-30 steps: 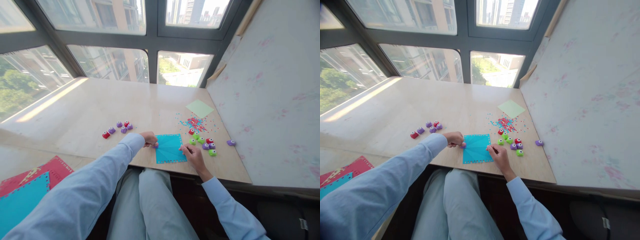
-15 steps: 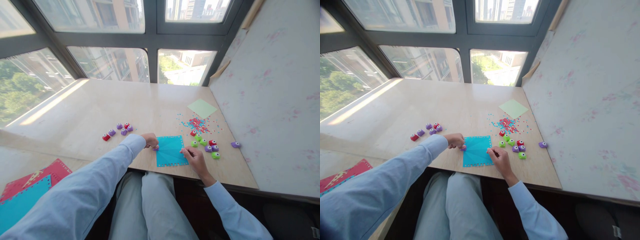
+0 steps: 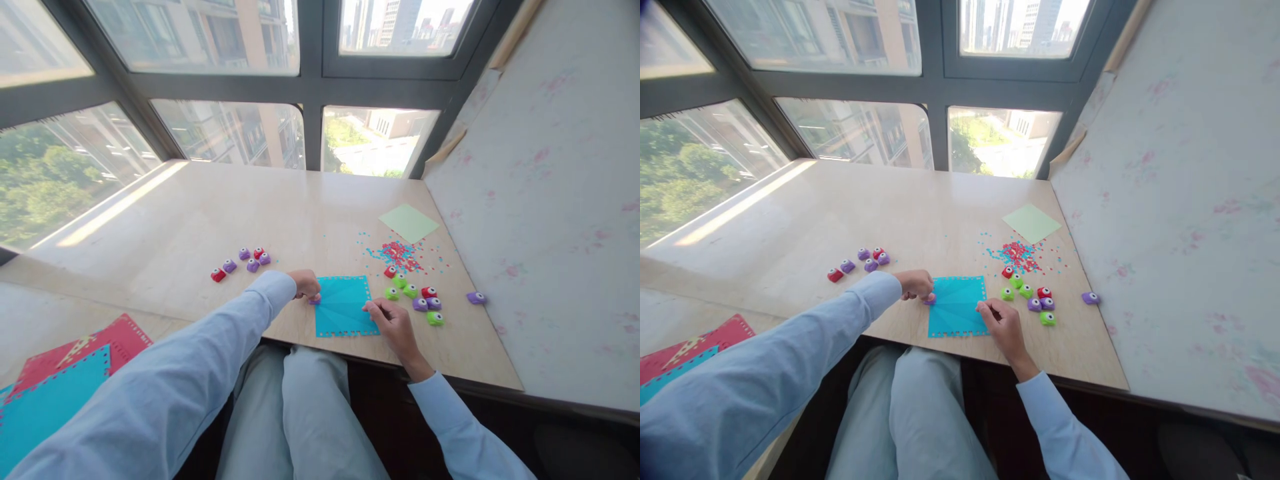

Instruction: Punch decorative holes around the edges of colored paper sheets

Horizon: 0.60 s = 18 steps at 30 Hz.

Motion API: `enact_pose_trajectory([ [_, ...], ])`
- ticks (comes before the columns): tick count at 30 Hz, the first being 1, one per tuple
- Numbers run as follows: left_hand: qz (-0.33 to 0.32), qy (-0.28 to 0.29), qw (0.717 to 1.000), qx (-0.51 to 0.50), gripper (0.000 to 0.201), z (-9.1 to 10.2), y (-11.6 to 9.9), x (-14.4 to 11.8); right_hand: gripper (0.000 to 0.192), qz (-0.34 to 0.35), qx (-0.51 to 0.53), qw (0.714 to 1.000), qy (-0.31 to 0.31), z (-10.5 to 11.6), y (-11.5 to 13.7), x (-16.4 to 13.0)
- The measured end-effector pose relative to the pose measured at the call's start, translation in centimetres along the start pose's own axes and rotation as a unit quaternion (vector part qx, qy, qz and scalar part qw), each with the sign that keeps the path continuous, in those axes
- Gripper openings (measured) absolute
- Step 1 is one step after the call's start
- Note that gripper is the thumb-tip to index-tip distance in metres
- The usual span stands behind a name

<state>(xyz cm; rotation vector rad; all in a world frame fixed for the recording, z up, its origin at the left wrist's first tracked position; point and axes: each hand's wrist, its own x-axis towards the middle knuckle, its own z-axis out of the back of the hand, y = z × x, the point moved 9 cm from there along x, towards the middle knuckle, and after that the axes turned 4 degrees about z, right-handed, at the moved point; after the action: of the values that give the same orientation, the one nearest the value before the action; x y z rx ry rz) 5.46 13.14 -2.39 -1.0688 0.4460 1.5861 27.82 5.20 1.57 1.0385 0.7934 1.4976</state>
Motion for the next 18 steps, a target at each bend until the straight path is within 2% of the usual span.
enact_pose_trajectory([
  [10, 0.004, 0.061, 0.996, -0.063, 0.04, -0.5, 0.6, -1.0, 0.035, 0.003, -0.006, 1.0, -0.003, 0.1, -0.2, 0.1],
  [18, -0.019, 0.075, 0.988, -0.137, 0.046, -0.5, 1.2, -1.8, 0.037, 0.008, -0.013, 1.0, -0.014, 0.3, 0.0, 0.2],
])
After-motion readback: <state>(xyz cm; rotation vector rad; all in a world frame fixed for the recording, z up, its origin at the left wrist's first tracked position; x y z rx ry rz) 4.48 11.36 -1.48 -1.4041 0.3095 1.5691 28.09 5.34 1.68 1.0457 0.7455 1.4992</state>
